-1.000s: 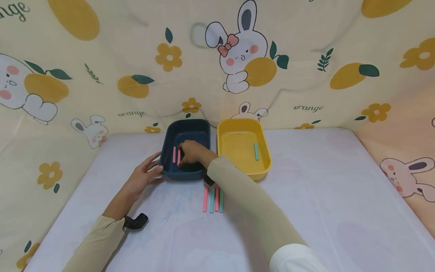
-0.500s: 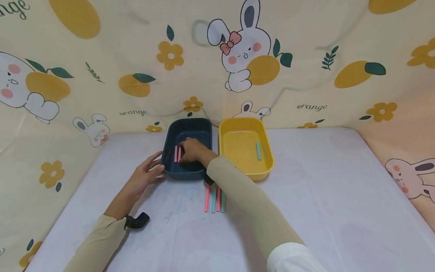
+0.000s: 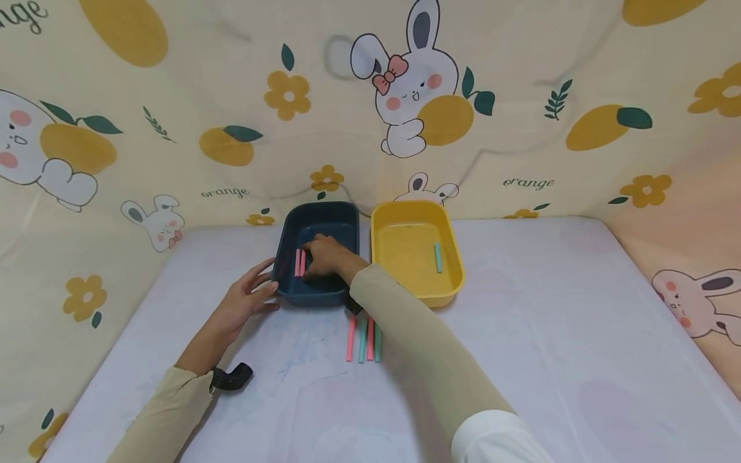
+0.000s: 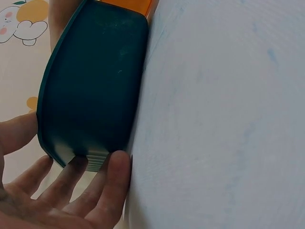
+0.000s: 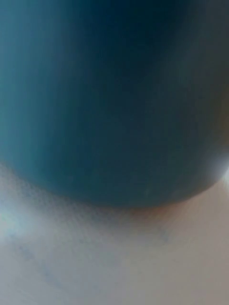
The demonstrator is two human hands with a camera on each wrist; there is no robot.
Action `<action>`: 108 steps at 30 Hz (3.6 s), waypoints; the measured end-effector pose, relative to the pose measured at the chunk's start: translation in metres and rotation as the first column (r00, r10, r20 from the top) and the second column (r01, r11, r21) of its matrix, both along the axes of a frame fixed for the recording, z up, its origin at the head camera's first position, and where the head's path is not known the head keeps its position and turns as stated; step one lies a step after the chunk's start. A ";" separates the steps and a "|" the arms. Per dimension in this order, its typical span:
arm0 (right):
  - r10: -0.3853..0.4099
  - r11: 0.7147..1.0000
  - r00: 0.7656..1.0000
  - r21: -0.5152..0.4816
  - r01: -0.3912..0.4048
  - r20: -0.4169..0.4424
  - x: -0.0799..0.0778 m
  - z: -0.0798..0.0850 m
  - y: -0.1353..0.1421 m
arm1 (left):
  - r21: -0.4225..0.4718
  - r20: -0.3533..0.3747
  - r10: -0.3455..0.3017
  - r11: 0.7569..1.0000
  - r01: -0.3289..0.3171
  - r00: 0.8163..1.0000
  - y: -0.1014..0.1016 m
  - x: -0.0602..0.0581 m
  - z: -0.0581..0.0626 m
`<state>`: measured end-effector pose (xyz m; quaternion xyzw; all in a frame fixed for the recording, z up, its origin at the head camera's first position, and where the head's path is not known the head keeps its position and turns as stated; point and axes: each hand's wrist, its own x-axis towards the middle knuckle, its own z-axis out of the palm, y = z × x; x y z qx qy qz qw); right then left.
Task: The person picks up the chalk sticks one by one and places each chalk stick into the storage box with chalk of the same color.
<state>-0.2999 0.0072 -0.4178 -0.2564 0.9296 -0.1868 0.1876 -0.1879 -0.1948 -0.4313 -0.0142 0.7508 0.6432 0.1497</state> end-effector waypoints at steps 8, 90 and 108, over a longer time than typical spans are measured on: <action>-0.002 0.999 0.998 -0.037 0.000 -0.057 0.003 0.013 0.004 | 0.005 0.000 0.012 1.000 -0.012 1.000 0.000 0.001 -0.002; -0.036 0.998 0.977 0.045 0.047 -0.210 0.176 -0.007 0.131 | -0.073 0.052 0.018 0.997 -0.015 0.998 0.003 -0.001 0.005; -0.039 0.999 0.974 -0.032 0.033 -0.224 0.179 0.004 0.126 | -0.085 0.059 0.020 0.996 -0.015 0.998 -0.001 -0.001 0.005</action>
